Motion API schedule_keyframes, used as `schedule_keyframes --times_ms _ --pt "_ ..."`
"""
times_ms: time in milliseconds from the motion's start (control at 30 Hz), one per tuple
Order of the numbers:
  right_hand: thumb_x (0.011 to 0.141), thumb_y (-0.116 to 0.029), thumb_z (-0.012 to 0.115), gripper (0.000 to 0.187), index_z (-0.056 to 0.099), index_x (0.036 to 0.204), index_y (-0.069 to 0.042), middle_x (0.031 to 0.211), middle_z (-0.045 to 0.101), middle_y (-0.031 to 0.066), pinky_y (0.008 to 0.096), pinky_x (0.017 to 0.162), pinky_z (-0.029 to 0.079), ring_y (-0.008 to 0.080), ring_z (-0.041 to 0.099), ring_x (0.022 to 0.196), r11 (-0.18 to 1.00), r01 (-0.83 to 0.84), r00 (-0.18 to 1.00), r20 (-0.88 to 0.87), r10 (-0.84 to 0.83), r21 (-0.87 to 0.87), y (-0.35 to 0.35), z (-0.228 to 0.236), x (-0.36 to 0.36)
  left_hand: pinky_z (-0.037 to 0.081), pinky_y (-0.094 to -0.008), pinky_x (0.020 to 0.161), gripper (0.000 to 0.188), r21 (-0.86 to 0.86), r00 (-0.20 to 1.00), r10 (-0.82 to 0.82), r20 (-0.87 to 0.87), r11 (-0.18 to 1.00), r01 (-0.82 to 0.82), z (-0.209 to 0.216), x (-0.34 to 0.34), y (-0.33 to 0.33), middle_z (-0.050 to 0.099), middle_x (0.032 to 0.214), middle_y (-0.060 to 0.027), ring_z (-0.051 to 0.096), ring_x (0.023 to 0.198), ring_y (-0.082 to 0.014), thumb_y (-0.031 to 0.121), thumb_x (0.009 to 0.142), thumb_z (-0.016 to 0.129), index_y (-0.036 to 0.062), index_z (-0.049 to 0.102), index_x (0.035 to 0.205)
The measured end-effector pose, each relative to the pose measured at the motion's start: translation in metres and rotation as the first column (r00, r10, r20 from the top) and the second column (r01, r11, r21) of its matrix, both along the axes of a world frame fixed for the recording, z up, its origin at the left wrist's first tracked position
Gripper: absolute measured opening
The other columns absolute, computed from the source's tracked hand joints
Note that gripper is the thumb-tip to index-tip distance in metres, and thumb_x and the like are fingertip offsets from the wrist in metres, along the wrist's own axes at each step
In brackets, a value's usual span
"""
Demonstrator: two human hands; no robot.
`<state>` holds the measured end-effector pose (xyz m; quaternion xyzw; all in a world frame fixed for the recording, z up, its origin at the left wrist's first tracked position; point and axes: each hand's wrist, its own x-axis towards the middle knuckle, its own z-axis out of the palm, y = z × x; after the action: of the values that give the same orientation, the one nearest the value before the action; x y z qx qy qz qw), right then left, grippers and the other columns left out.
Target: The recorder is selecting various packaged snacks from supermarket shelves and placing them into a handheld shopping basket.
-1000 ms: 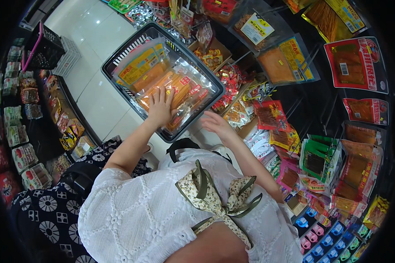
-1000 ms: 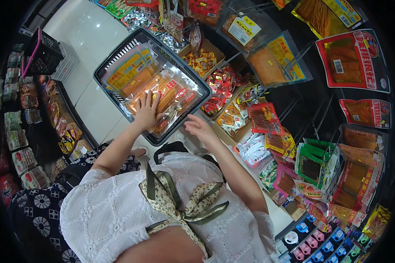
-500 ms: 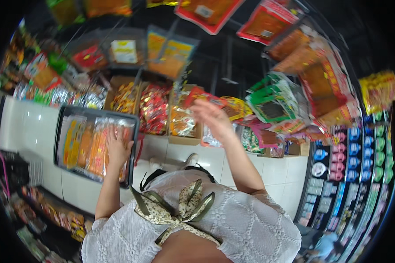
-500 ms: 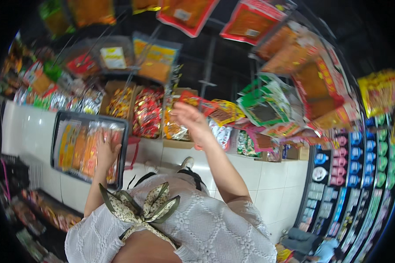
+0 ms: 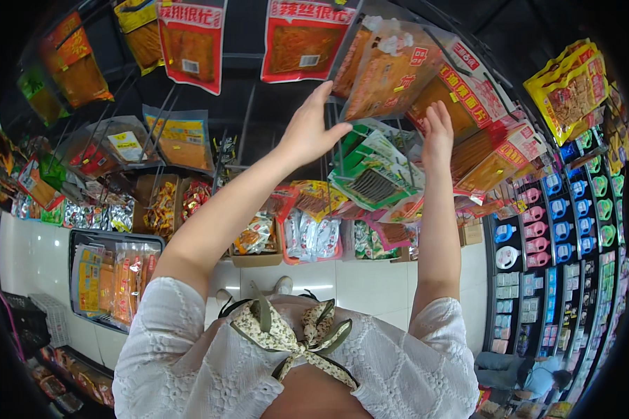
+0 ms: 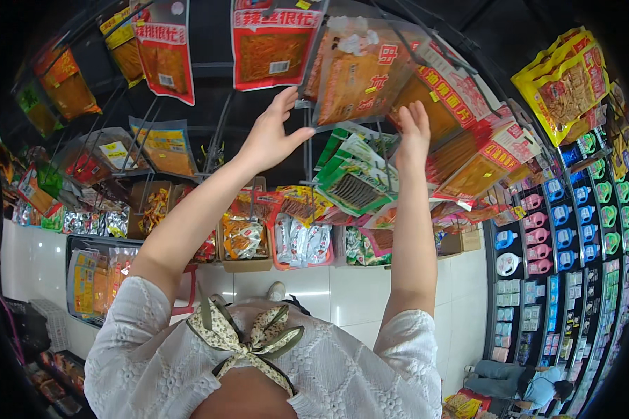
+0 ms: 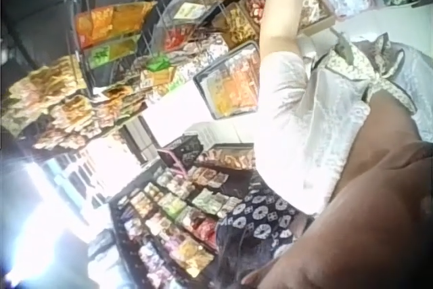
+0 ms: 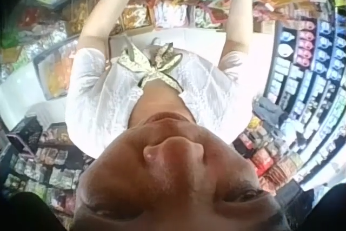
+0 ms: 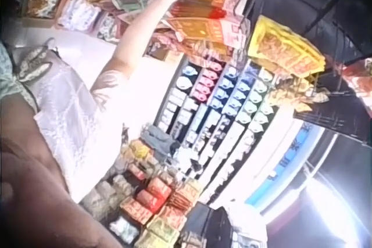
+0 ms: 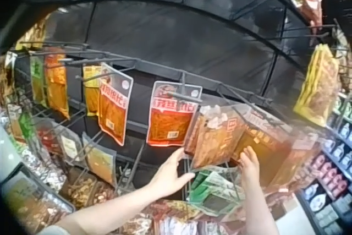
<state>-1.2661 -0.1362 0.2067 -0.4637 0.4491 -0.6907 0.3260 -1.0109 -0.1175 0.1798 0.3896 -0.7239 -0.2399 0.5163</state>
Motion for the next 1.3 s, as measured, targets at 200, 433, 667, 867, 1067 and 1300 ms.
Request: schedule_keyframes --times_ms 200,433,667,867,1067,1300 --pt "0.081 -0.011 0.057 0.062 0.023 0.132 0.000 0.130 0.034 0.0170 0.0302 0.094 0.033 0.0225 0.036 0.118 0.993 -0.118 0.970 -0.212 0.115 0.003 -0.047 -0.001 -0.001 0.041 -0.0345 0.086 0.062 0.053 0.998 0.041 -0.055 0.998 -0.038 -0.007 -0.055 -0.056 0.056 0.105 -0.0209 0.053 0.100 -0.0315 0.025 0.067 0.070 -0.0028 0.043 0.116" --pt "0.080 -0.010 0.058 0.055 0.032 0.127 0.000 0.095 0.058 0.0069 0.0212 0.068 0.042 0.0090 0.054 0.080 0.963 -0.256 0.950 -0.164 0.267 0.085 -0.025 0.011 -0.030 0.045 -0.0263 0.071 0.027 0.367 0.951 -0.195 -0.241 0.888 0.275 0.001 -0.066 -0.036 0.063 0.086 -0.0109 0.060 0.078 -0.0153 0.019 0.080 0.060 -0.0016 0.058 0.096" --pt "0.078 -0.006 0.060 0.036 0.048 0.111 0.001 0.081 0.059 0.0025 0.0179 0.059 0.039 0.0053 0.051 0.066 0.968 -0.250 0.964 -0.088 0.251 0.020 0.066 0.047 -0.033 0.044 -0.0249 0.074 0.024 0.303 0.752 -0.407 -0.519 0.735 0.607 0.024 -0.061 0.023 0.062 0.091 -0.0055 0.055 0.081 -0.0085 0.016 0.083 0.056 -0.0017 0.057 0.100" --pt "0.076 -0.002 0.059 0.030 0.050 0.105 0.001 0.081 0.059 0.0041 0.0191 0.054 0.039 0.0064 0.052 0.064 0.994 -0.104 0.985 -0.142 0.099 -0.029 0.139 0.051 -0.004 0.044 -0.0249 0.074 0.021 0.372 0.673 -0.474 -0.568 0.581 0.724 0.025 -0.037 0.069 0.061 0.088 -0.0043 0.054 0.078 -0.0080 0.013 0.084 0.054 -0.0002 0.057 0.100" --pt "0.080 -0.001 0.055 0.030 0.048 0.109 0.002 0.091 0.059 0.0065 0.0210 0.063 0.044 0.0089 0.055 0.074 0.988 -0.099 0.994 0.027 0.103 -0.115 0.183 0.024 0.032 0.045 -0.0251 0.077 0.030 0.414 0.712 -0.456 -0.535 0.593 0.691 0.032 0.002 0.092 0.059 0.098 -0.0058 0.054 0.087 -0.0087 0.018 0.086 0.053 -0.0019 0.052 0.109" --pt "0.082 0.001 0.051 0.028 0.047 0.109 0.004 0.100 0.057 0.0088 0.0252 0.079 0.043 0.0123 0.055 0.087 0.956 -0.101 0.987 0.094 0.132 -0.276 0.193 0.027 0.066 0.044 -0.0255 0.080 0.033 0.325 0.646 -0.510 -0.569 0.582 0.746 0.060 0.025 0.099 0.059 0.101 -0.0073 0.055 0.090 -0.0097 0.017 0.086 0.052 -0.0034 0.049 0.112"
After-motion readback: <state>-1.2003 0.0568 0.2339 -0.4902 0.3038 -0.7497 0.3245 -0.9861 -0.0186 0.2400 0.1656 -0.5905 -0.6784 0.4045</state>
